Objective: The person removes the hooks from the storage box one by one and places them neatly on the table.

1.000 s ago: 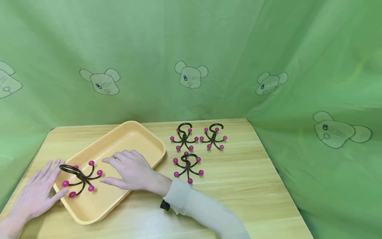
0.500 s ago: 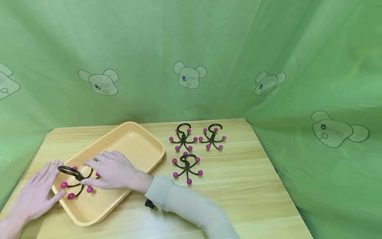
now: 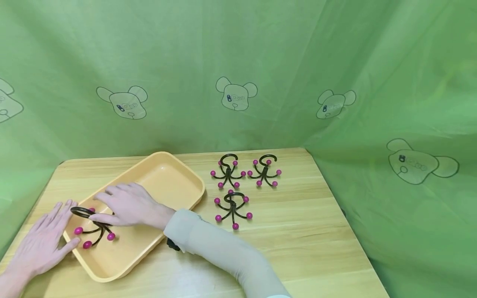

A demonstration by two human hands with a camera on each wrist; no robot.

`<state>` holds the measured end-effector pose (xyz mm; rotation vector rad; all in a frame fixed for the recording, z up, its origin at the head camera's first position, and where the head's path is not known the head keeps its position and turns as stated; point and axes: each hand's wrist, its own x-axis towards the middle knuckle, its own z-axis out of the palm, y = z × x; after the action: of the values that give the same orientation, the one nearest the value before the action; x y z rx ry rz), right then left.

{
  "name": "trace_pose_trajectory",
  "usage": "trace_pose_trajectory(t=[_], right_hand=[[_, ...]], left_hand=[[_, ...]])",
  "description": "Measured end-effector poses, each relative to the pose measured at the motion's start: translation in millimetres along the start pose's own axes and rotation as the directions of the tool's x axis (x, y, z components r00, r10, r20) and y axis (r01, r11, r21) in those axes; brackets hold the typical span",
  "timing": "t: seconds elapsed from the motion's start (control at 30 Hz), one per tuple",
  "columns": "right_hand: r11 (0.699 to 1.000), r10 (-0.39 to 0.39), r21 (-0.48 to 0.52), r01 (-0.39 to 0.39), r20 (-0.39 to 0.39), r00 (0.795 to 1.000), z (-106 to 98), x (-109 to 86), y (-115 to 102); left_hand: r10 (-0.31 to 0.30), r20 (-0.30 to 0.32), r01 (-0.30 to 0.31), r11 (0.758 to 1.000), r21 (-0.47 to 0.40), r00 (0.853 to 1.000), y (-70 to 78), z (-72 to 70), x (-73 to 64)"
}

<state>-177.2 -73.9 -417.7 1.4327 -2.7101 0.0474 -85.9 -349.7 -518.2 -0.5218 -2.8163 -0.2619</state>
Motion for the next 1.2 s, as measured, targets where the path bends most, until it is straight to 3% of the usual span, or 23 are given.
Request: trace_pose_trajectory(t=[0.23, 0.4, 1.2], right_hand=[[0.995, -0.015, 0.103, 0.001, 0.133, 0.991, -7, 22.8, 0], [0.993, -0.007, 0.115, -0.014, 0.176, 0.984, -5, 31.1, -2], [0.996, -0.073, -0.043, 0.079, 0.128, 0.989, 5, 45.2, -20]], left_hand=[[0.000, 0.006, 0.000, 1.000, -0.001, 1.000, -0.5, -0.9, 0.0], [0.001, 0.007, -0.001, 1.000, 0.000, 1.000, 0.6, -0.6, 1.6], [0.004, 0.001, -0.004, 1.000, 0.004, 1.000, -0.6, 1.1, -0.7]])
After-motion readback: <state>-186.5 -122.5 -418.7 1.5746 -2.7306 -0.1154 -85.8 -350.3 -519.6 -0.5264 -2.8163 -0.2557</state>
